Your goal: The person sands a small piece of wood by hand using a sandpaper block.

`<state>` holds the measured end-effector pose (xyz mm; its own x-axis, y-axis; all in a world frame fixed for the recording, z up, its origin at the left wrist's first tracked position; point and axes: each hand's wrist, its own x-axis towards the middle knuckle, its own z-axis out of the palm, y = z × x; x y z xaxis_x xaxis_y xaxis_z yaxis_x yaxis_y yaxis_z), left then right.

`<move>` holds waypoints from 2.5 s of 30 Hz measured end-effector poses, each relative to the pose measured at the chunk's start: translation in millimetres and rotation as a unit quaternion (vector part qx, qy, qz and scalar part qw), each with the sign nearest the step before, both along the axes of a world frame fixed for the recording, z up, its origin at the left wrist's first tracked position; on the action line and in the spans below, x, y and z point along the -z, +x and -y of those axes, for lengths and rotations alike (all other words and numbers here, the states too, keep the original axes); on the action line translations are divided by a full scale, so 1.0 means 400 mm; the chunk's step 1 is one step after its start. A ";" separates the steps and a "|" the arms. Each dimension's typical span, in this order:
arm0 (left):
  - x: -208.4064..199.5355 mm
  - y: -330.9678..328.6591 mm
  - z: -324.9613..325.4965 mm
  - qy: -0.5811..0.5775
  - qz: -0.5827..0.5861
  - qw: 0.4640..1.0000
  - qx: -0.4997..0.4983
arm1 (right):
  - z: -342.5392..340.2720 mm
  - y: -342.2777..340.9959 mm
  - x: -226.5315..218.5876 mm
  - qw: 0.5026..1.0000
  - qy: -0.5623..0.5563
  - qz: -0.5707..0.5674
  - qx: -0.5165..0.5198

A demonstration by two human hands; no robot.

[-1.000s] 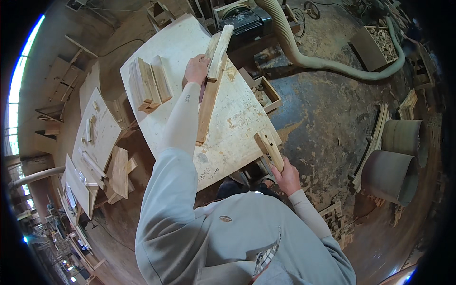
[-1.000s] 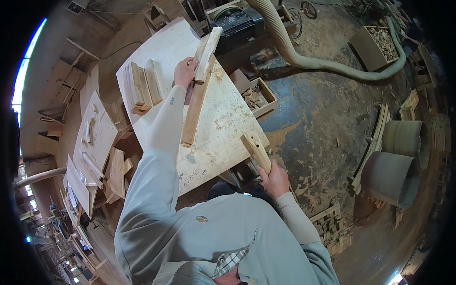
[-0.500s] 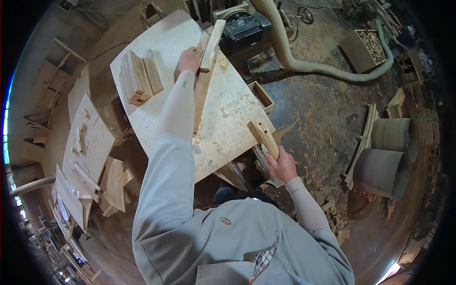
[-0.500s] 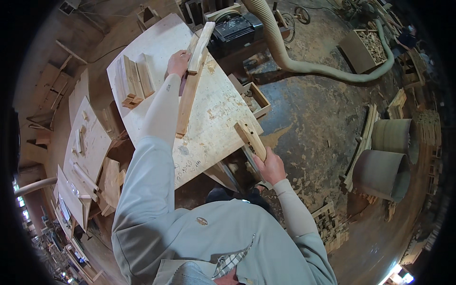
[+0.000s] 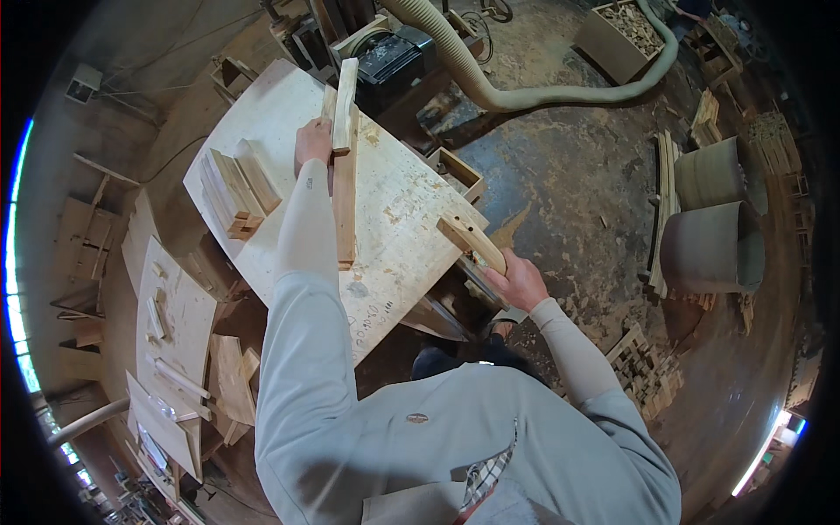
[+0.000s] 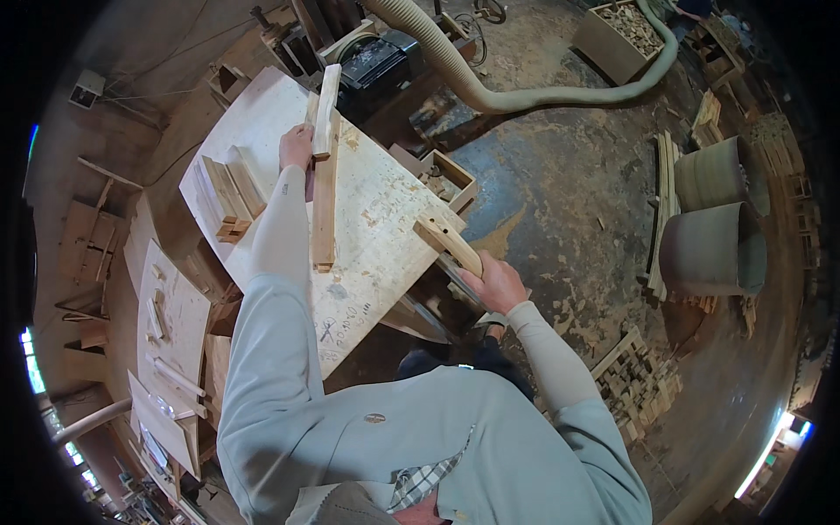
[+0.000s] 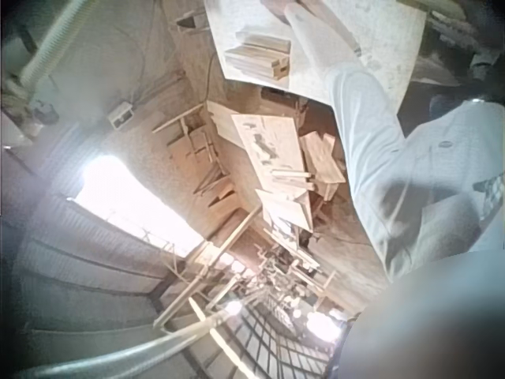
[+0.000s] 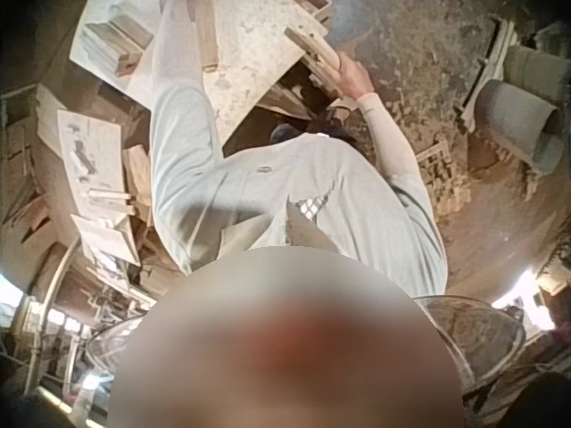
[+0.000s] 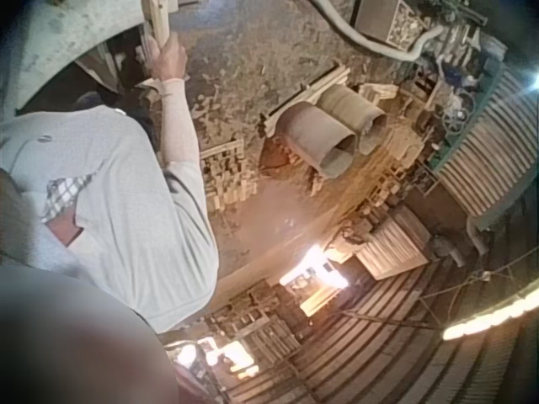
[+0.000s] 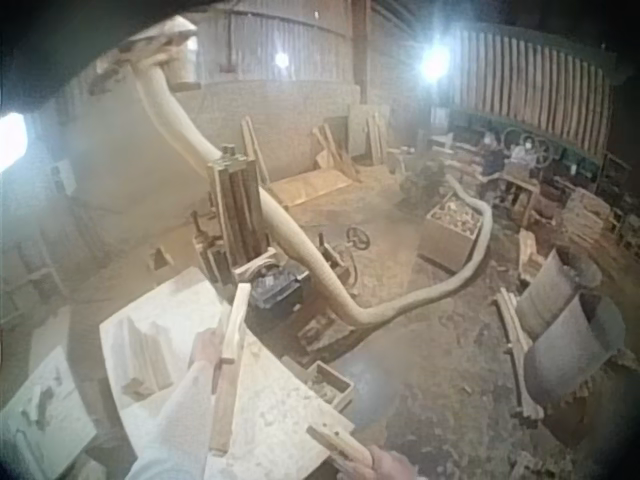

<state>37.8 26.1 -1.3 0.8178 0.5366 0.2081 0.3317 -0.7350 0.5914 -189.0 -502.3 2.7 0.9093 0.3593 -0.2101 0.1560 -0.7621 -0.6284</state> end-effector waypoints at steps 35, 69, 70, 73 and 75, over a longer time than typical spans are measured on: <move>0.003 0.025 -0.015 -0.150 0.031 0.987 -0.048 | -0.009 0.016 -0.116 0.998 -0.016 -0.056 -0.009; -0.065 0.040 0.034 -0.064 0.025 0.995 -0.079 | -0.013 -0.009 0.043 0.999 0.042 0.028 0.010; -0.067 0.037 0.039 -0.060 0.018 0.995 -0.077 | -0.013 -0.010 0.043 0.999 0.046 0.020 0.013; -0.076 0.042 0.066 -0.078 0.017 0.995 -0.056 | -0.010 -0.014 0.031 0.998 0.050 0.016 0.024; -0.082 0.045 0.064 -0.077 0.013 0.996 -0.047 | -0.011 -0.012 0.022 0.998 0.054 0.017 0.030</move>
<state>55.7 0.6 31.6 0.7576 0.6380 0.1376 0.3789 -0.6016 0.7032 -193.9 -497.7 -6.0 0.9359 0.3223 -0.1420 0.1341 -0.6991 -0.7023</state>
